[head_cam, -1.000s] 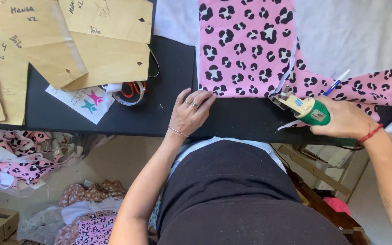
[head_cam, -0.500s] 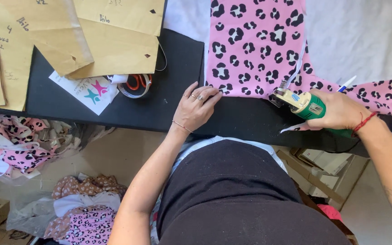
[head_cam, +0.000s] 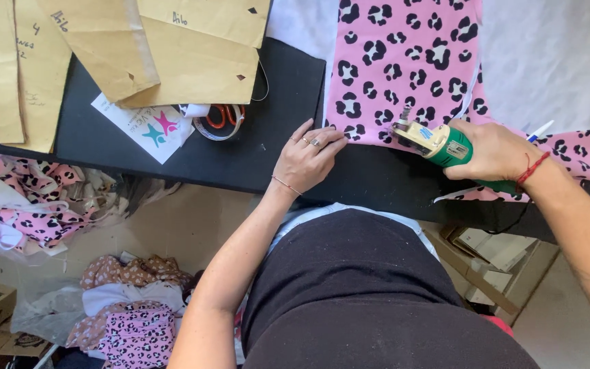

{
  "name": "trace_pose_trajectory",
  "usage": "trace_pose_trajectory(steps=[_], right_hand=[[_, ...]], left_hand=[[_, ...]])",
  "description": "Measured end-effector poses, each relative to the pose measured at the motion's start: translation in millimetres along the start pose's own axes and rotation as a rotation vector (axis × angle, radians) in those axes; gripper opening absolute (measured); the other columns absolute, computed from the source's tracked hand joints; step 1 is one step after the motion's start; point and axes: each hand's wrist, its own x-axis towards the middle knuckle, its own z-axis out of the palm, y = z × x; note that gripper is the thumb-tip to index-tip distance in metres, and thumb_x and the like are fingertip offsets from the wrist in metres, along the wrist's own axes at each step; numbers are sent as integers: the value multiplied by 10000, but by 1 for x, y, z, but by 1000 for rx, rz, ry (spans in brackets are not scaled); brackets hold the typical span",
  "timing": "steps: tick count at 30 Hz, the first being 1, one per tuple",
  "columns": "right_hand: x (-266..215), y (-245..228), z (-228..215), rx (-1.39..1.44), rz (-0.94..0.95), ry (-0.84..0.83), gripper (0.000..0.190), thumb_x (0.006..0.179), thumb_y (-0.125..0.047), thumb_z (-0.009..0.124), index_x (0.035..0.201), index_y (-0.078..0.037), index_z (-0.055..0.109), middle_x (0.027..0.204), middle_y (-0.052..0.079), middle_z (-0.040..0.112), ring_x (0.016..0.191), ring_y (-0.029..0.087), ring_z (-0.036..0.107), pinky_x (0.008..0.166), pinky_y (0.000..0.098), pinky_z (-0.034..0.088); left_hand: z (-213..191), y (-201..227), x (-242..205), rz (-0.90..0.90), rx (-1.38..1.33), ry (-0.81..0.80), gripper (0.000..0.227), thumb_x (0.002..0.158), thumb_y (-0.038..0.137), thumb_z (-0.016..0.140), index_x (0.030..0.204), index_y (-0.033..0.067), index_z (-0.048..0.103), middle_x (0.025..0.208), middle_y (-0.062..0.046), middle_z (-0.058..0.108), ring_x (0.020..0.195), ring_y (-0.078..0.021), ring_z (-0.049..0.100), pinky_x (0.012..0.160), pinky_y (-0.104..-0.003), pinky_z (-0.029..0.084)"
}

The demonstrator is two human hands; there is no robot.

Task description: The person uses a green electric fabric cutter to trim a piece of pink leopard-print fabric on a black table. They place a brown paper pattern on the fabric, trace its outline with a blue pen, and then cut along the marked line.

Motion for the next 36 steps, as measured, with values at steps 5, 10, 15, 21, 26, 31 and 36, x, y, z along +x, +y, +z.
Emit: trace_pose_trajectory(steps=[5, 10, 15, 21, 26, 31, 36], right_hand=[[8, -28, -11, -70, -25, -41, 595, 527, -340, 666, 1060, -168, 464, 794, 69, 621, 672, 219, 588, 601, 303, 470], [18, -55, -15, -88, -20, 0, 653, 509, -365, 657, 1113, -213, 461, 843, 109, 629, 756, 276, 596, 662, 354, 447], [32, -65, -9, -6, -171, 136, 634, 485, -450, 701, 994, -123, 513, 780, 215, 632, 781, 393, 608, 666, 448, 473], [34, -88, -8, 58, -156, 146, 626, 480, -437, 705, 989, -119, 528, 785, 206, 633, 791, 379, 610, 670, 445, 468], [-2, -104, 24, 307, 31, 99, 664, 488, -418, 725, 1001, -42, 532, 860, 273, 616, 869, 434, 578, 730, 484, 445], [-28, -134, 63, 591, 308, 206, 659, 517, -501, 723, 983, -86, 511, 863, 222, 607, 898, 387, 565, 752, 465, 437], [-31, -172, 67, 740, 405, 278, 629, 554, -496, 713, 961, -76, 482, 883, 207, 587, 931, 380, 547, 770, 467, 420]], left_hand=[[1, 0, 1, -20, -11, 12, 166, 791, 44, 587, 941, 83, 649, 976, -54, 620, 899, -194, 609, 939, -426, 379], [-4, 0, 2, -13, -42, 20, 183, 800, 46, 535, 949, 80, 634, 992, -51, 616, 934, -181, 601, 952, -416, 359], [21, -2, -8, -28, 42, 207, 117, 755, 106, 481, 810, 166, 564, 965, 28, 582, 919, -129, 574, 966, -405, 357], [7, -6, -10, 27, -21, 201, 178, 769, 87, 457, 874, 142, 589, 977, -6, 575, 952, -140, 565, 977, -404, 337], [-16, -32, -17, 73, -74, 200, 201, 718, 72, 485, 870, 116, 609, 966, -17, 588, 938, -139, 574, 982, -416, 323], [-16, -47, -24, 80, -246, 57, 283, 658, 36, 535, 907, 126, 635, 994, -7, 599, 987, -144, 565, 1018, -429, 271], [-25, -60, -21, 102, -341, -41, 291, 622, 12, 563, 885, 108, 644, 991, -11, 605, 1003, -141, 561, 1013, -421, 282]])
